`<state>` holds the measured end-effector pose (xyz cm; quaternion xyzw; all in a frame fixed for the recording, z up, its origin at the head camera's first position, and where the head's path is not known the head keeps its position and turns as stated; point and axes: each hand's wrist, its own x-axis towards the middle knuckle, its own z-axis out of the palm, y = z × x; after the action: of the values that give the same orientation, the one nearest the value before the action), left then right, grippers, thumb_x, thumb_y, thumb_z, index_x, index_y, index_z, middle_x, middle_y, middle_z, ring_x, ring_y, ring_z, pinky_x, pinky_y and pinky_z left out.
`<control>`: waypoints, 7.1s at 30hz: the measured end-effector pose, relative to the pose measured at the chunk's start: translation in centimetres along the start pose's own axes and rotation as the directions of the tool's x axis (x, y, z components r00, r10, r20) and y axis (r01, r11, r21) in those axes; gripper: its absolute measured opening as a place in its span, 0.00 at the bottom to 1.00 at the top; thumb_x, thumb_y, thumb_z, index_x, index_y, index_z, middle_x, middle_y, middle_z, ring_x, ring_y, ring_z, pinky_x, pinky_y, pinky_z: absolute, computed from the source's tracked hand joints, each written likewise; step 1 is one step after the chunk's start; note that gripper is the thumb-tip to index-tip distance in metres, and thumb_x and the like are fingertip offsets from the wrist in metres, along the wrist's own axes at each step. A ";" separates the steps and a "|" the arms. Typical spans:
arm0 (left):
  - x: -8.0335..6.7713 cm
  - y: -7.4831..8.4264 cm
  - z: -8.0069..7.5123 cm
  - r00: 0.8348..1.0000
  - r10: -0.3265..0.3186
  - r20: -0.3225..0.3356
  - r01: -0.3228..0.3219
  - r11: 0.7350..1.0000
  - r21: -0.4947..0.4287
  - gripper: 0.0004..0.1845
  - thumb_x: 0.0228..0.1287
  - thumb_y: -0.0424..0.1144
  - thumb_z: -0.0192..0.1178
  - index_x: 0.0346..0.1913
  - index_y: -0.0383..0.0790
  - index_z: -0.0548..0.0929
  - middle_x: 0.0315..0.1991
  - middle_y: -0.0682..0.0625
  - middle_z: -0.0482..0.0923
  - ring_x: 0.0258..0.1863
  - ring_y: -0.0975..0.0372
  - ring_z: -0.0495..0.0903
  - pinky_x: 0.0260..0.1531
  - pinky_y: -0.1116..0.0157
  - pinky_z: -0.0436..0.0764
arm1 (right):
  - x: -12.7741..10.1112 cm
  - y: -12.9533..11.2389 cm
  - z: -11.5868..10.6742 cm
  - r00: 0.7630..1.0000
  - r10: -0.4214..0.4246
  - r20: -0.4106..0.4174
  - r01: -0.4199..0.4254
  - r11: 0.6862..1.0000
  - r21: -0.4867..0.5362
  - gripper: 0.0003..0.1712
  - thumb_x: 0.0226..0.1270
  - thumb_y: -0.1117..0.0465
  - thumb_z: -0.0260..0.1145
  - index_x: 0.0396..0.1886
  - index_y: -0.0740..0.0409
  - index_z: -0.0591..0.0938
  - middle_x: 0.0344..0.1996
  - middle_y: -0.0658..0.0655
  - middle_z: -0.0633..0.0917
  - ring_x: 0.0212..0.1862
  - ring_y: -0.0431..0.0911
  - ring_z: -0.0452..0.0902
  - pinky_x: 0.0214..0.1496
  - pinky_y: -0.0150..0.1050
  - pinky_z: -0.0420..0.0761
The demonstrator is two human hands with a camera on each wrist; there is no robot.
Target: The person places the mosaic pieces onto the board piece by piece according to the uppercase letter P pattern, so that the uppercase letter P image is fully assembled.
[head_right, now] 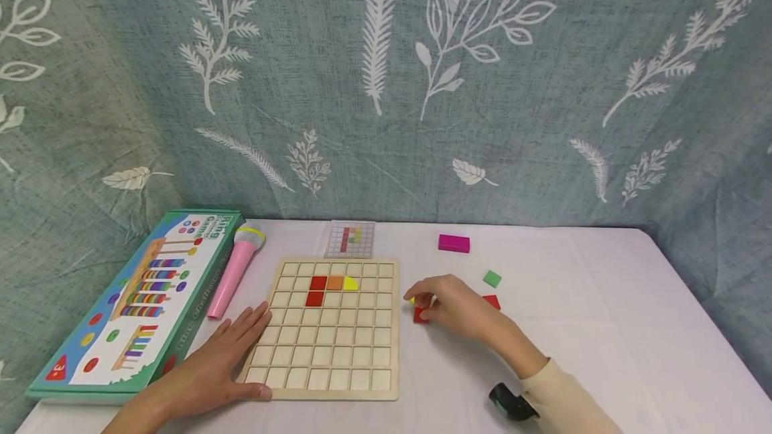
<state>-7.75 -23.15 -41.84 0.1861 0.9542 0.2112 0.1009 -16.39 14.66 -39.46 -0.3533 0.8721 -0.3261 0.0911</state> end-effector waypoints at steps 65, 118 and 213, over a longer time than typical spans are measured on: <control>0.1 0.0 0.2 1.000 -0.006 0.008 0.006 1.000 0.002 0.61 0.36 0.72 0.58 0.70 0.38 0.51 0.71 0.46 0.45 0.69 0.49 0.43 0.65 0.49 0.42 | 11.6 -6.0 8.5 0.983 -0.178 0.047 0.178 0.984 0.011 0.12 0.56 0.67 0.65 0.41 0.57 0.82 0.35 0.47 0.83 0.35 0.30 0.75 0.37 0.20 0.75; 0.0 -0.1 0.2 1.000 0.003 0.004 -0.003 1.000 0.008 0.60 0.37 0.73 0.57 0.70 0.38 0.50 0.71 0.46 0.45 0.69 0.50 0.43 0.65 0.50 0.42 | 2.4 1.2 -0.8 0.998 0.045 -0.043 -0.047 0.998 -0.032 0.14 0.56 0.70 0.63 0.44 0.63 0.80 0.37 0.54 0.83 0.39 0.44 0.76 0.41 0.32 0.80; 0.1 0.4 -0.1 1.000 -0.013 0.001 0.013 1.000 0.020 0.61 0.36 0.72 0.58 0.70 0.37 0.51 0.71 0.45 0.45 0.69 0.49 0.43 0.65 0.47 0.43 | 6.8 -3.9 3.6 0.994 -0.079 0.072 0.069 0.988 0.135 0.14 0.55 0.68 0.66 0.43 0.59 0.82 0.34 0.47 0.83 0.35 0.36 0.75 0.39 0.26 0.78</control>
<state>-7.75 -22.80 -41.57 0.1812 0.9574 0.2011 0.1009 -17.82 6.16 -39.29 -0.3909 0.8307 -0.3725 0.1358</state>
